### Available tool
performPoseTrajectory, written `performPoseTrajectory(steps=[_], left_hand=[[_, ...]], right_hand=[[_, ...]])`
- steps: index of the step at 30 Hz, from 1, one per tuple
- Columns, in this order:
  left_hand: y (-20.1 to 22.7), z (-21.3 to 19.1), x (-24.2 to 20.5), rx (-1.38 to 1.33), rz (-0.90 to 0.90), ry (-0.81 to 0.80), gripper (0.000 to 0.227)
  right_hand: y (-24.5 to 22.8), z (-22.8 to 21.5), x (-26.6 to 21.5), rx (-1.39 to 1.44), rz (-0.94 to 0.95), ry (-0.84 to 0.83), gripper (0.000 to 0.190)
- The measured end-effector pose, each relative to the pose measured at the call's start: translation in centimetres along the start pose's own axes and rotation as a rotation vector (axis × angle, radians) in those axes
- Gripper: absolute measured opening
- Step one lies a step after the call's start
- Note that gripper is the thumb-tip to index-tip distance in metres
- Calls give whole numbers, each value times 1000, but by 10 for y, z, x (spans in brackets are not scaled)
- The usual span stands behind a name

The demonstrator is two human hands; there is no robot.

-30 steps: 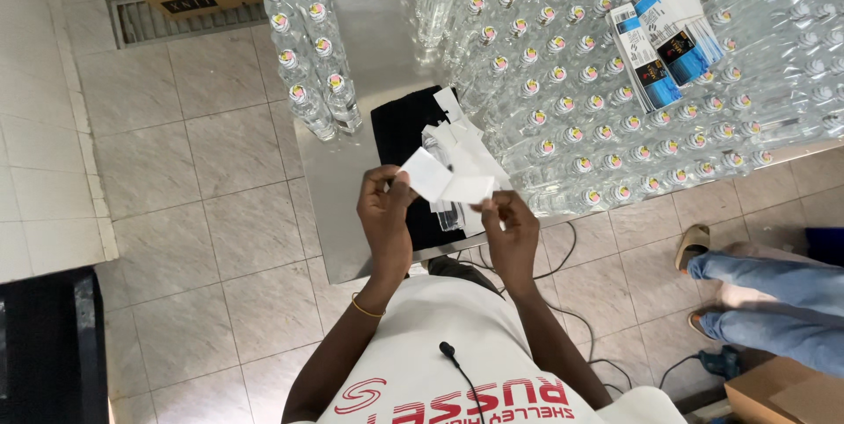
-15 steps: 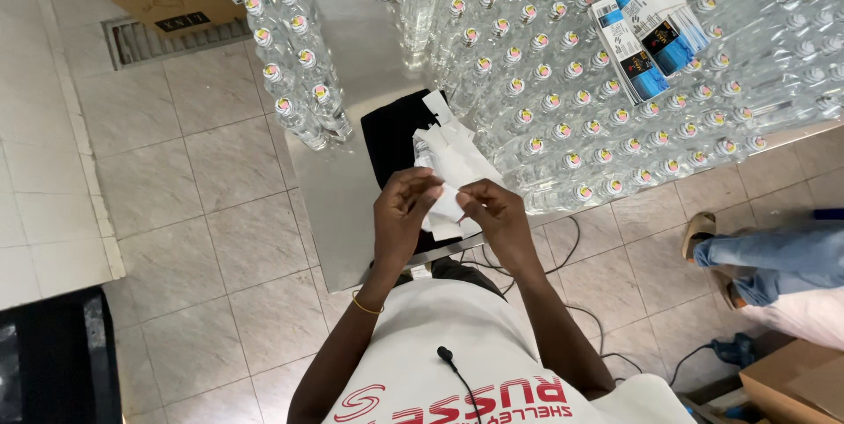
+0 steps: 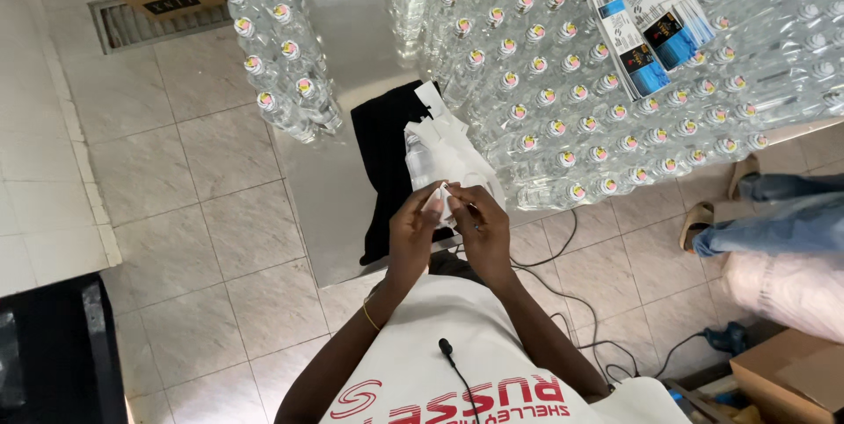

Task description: The person stands at a metal table and applies labels to clear plastic bottles. They pick up a bottle, peel a label from a sheet, and wrap it around the bottle's body. The labeled bottles are placed in a row on the table, while stacks of unlabeled bottles and label sheets remain nearby.

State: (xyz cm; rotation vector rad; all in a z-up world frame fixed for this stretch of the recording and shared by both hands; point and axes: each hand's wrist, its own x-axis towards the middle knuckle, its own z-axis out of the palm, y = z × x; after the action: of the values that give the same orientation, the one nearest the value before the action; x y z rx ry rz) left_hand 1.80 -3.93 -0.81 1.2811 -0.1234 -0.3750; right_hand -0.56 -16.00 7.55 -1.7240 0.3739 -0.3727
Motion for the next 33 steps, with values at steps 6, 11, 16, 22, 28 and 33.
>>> performPoseTrajectory(steps=[6, 11, 16, 22, 28, 33], left_hand=[[3, 11, 38, 75, -91, 134, 23], [-68, -6, 99, 329, -132, 317, 28], [-131, -18, 162, 673, -23, 189, 45], [-111, 10, 166, 679, -37, -54, 78], [-36, -38, 91, 388, -263, -18, 62], [-1, -73, 19, -212, -661, -23, 72]], right_hand=[[17, -17, -4, 57, 59, 4, 17], [46, -76, -24, 332, 200, 295, 17], [65, -187, -66, 328, 50, 480, 22], [15, -149, -43, 214, -51, 291, 18], [-18, -74, 1, -44, -122, -178, 20], [-15, -51, 8, -181, -389, -640, 28]])
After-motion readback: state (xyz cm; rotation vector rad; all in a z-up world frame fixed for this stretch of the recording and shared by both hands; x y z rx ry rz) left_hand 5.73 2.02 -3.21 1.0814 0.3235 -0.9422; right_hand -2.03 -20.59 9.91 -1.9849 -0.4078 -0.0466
